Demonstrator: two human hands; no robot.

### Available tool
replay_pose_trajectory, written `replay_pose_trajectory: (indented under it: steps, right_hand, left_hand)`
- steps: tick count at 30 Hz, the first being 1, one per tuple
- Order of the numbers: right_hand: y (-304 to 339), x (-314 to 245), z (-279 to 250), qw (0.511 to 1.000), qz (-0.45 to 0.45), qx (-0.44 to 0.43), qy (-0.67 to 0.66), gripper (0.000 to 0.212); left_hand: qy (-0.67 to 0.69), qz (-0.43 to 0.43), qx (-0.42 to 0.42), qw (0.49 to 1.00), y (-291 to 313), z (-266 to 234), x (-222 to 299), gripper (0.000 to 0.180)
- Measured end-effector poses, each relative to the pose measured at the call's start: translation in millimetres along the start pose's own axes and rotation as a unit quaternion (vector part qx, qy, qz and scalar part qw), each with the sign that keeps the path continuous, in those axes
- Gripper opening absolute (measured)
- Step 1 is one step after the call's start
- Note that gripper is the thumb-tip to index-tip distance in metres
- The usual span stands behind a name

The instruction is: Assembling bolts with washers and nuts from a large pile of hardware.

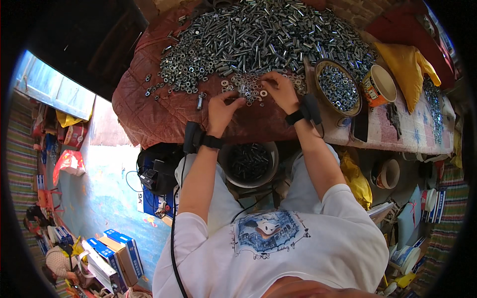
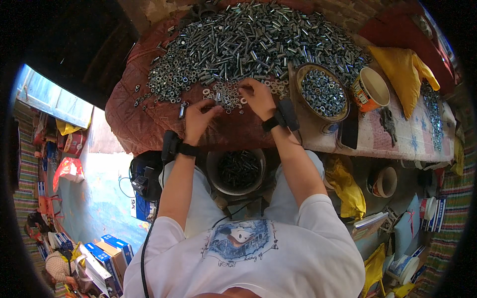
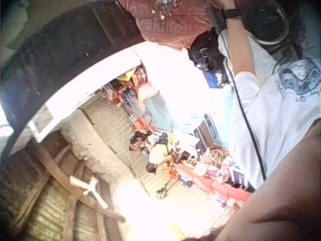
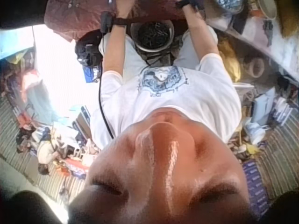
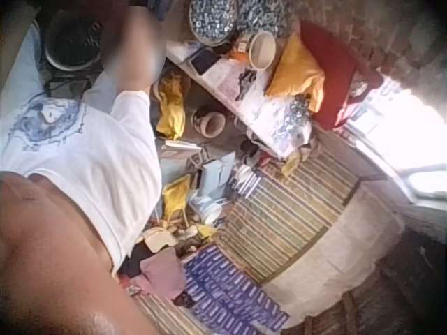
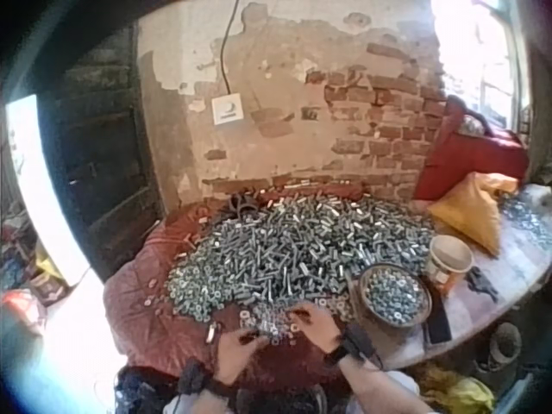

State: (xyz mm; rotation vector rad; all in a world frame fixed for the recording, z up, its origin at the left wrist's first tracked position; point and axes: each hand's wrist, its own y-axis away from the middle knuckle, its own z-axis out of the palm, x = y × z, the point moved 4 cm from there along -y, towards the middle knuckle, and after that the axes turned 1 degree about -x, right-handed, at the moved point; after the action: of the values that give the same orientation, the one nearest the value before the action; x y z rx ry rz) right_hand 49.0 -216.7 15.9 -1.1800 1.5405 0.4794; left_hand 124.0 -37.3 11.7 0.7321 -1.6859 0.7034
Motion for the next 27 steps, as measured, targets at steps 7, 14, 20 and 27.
replay_pose_trajectory:
  steps: [7,14,20,27]
  right_hand:
    - [-2.0,16.2,1.3,0.952,-0.075,-0.064,0.291,0.021]
    - [-7.1,3.1,10.3,0.933,-0.087,-0.052,0.345,0.021]
    - [-8.9,28.2,-42.3,0.888,0.018,0.043,0.457,0.025]
    - [1.3,41.8,-67.9,0.883,0.024,0.134,0.45,0.033]
  left_hand:
    - [-0.055,0.02,0.085,0.995,4.5,-16.5,13.6,0.029]
    - [-0.074,0.034,0.171,0.982,2.9,-55.1,0.4,0.032]
    - [-0.072,0.043,0.179,0.98,7.2,-65.8,3.0,0.031]
    - [-0.05,0.046,0.163,0.984,5.0,-61.3,6.7,0.03]
